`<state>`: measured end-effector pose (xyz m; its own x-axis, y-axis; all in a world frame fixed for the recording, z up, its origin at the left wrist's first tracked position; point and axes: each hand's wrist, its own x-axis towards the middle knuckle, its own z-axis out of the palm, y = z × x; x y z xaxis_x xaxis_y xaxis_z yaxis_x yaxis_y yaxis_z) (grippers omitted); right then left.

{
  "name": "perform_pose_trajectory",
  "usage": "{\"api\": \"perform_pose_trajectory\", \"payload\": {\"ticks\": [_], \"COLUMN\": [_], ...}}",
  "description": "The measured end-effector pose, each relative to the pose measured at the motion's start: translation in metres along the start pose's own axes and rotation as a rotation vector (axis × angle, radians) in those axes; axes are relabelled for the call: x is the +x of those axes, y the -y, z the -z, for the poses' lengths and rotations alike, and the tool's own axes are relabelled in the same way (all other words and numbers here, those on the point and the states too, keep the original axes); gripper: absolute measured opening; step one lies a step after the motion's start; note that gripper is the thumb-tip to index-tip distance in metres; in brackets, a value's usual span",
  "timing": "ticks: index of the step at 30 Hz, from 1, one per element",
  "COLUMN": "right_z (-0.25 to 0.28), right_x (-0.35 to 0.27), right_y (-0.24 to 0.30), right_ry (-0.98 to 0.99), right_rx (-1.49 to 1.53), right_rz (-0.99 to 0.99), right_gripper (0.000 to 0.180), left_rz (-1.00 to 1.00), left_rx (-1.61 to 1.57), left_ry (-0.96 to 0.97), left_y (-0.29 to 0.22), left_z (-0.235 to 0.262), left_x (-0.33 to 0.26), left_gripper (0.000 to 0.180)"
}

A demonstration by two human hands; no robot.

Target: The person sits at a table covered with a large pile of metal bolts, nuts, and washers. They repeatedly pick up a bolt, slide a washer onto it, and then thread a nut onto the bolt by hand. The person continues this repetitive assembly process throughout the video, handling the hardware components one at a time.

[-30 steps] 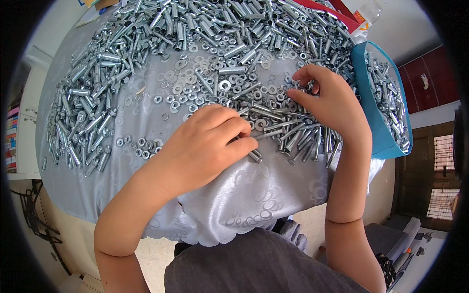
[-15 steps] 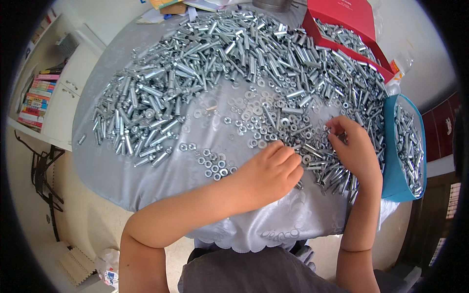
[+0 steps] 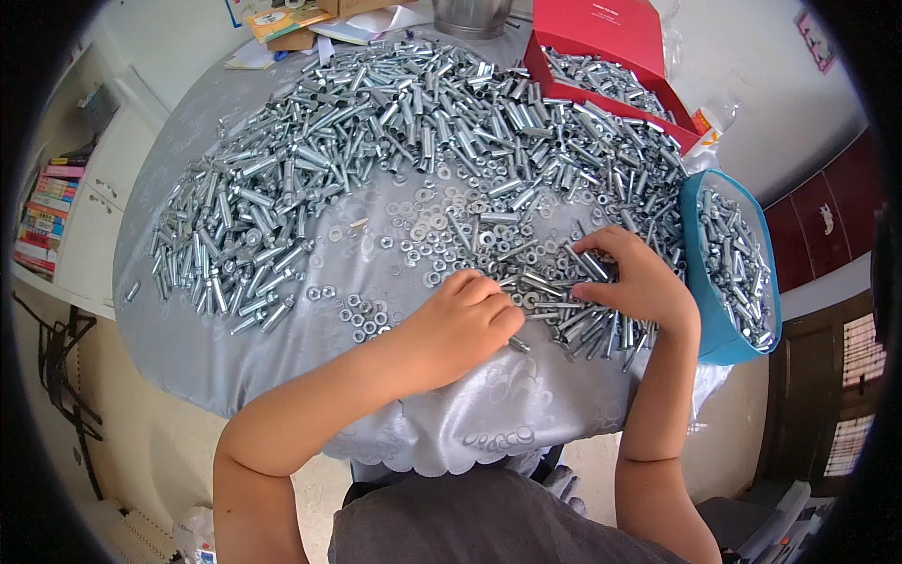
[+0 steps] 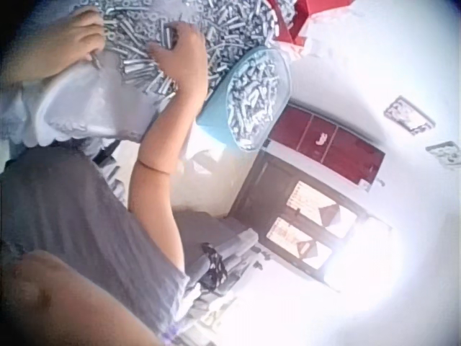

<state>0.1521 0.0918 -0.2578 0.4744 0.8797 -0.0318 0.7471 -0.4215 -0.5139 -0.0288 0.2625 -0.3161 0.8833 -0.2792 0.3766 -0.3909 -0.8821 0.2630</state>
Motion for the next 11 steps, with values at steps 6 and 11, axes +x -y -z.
{"api": "perform_pose_trajectory", "payload": {"ticks": [6, 11], "right_z": [0.0016, 0.0028], "right_x": [0.0018, 0.0045], "right_y": [-0.0003, -0.0075], "right_ry": [0.028, 0.061], "right_rx": [0.095, 0.187], "right_rz": [-0.034, -0.124], "right_gripper": [0.036, 0.035], "left_rz": [0.010, -0.005], "left_rx": [0.013, -0.004], "left_ry": [0.021, 0.019], "left_y": [-0.0008, 0.0003], "left_z": [0.0033, 0.0030], "left_x": [-0.0014, -0.0034], "left_gripper": [0.016, 0.016]}}
